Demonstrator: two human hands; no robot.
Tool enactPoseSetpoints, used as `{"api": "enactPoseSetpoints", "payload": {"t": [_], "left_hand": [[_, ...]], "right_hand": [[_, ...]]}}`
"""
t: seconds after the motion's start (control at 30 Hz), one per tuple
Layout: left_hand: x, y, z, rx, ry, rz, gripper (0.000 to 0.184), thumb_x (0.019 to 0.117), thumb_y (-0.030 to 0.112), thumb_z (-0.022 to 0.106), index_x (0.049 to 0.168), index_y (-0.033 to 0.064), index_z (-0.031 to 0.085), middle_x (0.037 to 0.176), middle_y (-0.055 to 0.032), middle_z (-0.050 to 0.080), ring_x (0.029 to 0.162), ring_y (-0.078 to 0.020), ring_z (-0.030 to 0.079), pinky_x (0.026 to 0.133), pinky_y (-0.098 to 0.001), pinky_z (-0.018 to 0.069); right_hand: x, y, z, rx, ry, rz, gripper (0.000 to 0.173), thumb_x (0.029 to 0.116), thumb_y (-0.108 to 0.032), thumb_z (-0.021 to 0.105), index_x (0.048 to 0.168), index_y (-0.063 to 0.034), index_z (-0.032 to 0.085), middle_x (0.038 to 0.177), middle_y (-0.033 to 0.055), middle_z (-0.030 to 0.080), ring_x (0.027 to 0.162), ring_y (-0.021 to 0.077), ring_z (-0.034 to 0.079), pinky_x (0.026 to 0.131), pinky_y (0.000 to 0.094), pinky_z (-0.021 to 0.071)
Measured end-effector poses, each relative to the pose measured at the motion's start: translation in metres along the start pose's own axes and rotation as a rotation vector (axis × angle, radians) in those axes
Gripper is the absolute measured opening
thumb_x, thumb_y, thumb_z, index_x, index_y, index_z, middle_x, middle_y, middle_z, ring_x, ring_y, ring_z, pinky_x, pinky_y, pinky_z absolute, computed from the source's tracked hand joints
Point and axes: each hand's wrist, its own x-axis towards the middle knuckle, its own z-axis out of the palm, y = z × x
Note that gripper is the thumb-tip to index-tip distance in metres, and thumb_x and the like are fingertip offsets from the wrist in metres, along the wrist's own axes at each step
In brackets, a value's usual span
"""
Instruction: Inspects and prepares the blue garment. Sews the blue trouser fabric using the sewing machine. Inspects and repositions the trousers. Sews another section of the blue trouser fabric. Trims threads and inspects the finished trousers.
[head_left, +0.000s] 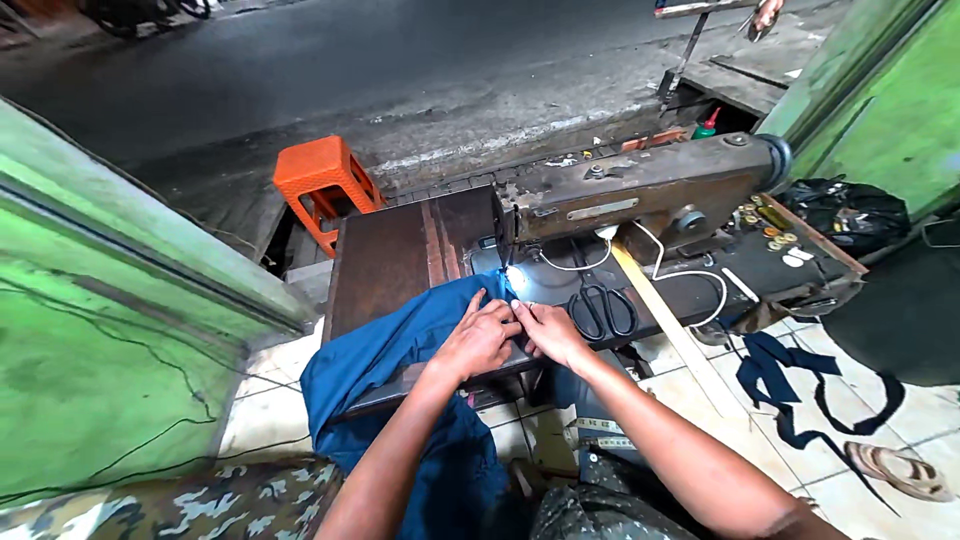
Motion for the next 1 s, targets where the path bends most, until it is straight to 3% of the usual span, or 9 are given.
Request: {"api": "enactPoseSetpoints", "payload": {"t": [0.07,0.17,0.3,0.4,0.57,0.7,0.83,1.0], "left_hand": [[-0.001,0.003,0.001,0.077,0.012,-0.018,0.029,0.0971,0.019,0.057,0.121,0.0143,0.073,0.126,-0.0091,0.068,0.130,-0.0290,0.056,0.117,-0.0647,0.0260],[0.000,0.003,0.001,0.156,0.031,-0.073,0.031,0.0954,0.019,0.056,0.121,0.0115,0.071,0.119,-0.0106,0.070,0.121,-0.0299,0.061,0.110,-0.0603,0.0344],[0.002,-0.003,0.007,0.146,0.050,-0.156,0.036,0.0982,0.027,0.051,0.125,0.0090,0.067,0.133,-0.0095,0.065,0.133,-0.0270,0.054,0.115,-0.0572,0.0312],[-0.001,-0.012,0.019,0.126,0.101,-0.167,0.040,0.0999,0.030,0.047,0.131,0.0117,0.065,0.139,-0.0062,0.063,0.138,-0.0240,0.051,0.116,-0.0563,0.0308],[-0.003,-0.021,0.032,0.073,0.138,-0.175,0.043,0.1026,0.033,0.043,0.137,0.0142,0.061,0.145,-0.0056,0.059,0.140,-0.0231,0.049,0.116,-0.0559,0.0298],[-0.002,-0.024,0.038,0.066,0.172,-0.171,0.048,0.1029,0.036,0.043,0.142,0.0137,0.058,0.148,-0.0055,0.057,0.140,-0.0234,0.049,0.115,-0.0556,0.0298],[0.000,-0.027,0.042,0.072,0.183,-0.146,0.053,0.1039,0.042,0.042,0.152,0.0201,0.051,0.156,0.0018,0.051,0.142,-0.0208,0.046,0.114,-0.0547,0.0294],[0.001,-0.029,0.044,0.102,0.179,-0.138,0.053,0.1043,0.046,0.040,0.149,0.0212,0.054,0.155,0.0027,0.052,0.140,-0.0211,0.048,0.111,-0.0546,0.0312]], "right_hand": [[-0.001,0.001,0.005,-0.066,0.056,-0.010,0.052,0.1100,-0.047,0.038,0.113,-0.0042,0.067,0.090,0.0121,0.071,0.076,0.0219,0.072,0.076,0.0418,0.0599],[-0.001,0.001,0.009,-0.194,0.102,-0.019,0.031,0.1057,-0.028,0.049,0.119,-0.0031,0.063,0.098,0.0161,0.072,0.090,0.0288,0.073,0.085,0.0474,0.0576],[-0.005,-0.002,0.014,-0.303,0.145,-0.015,0.046,0.1014,-0.022,0.050,0.144,-0.0056,0.050,0.111,0.0173,0.071,0.107,0.0336,0.069,0.094,0.0513,0.0537],[-0.009,0.003,0.020,-0.419,0.180,-0.086,0.044,0.1040,-0.021,0.045,0.144,-0.0072,0.057,0.128,0.0178,0.068,0.116,0.0341,0.067,0.098,0.0512,0.0528],[-0.015,0.003,0.029,-0.564,0.216,-0.133,0.044,0.1067,-0.019,0.041,0.146,-0.0058,0.056,0.127,0.0185,0.067,0.105,0.0349,0.070,0.090,0.0491,0.0565],[-0.015,-0.001,0.029,-0.609,0.167,-0.105,0.045,0.1077,-0.018,0.039,0.148,-0.0039,0.053,0.130,0.0187,0.064,0.107,0.0350,0.069,0.092,0.0484,0.0559],[-0.014,-0.002,0.028,-0.618,0.145,-0.087,0.045,0.1080,-0.018,0.039,0.147,-0.0029,0.053,0.131,0.0193,0.064,0.108,0.0348,0.069,0.093,0.0478,0.0555],[-0.012,-0.002,0.029,-0.656,0.155,-0.099,0.043,0.1076,-0.018,0.039,0.144,-0.0021,0.056,0.128,0.0190,0.065,0.105,0.0344,0.070,0.090,0.0474,0.0564]]}}
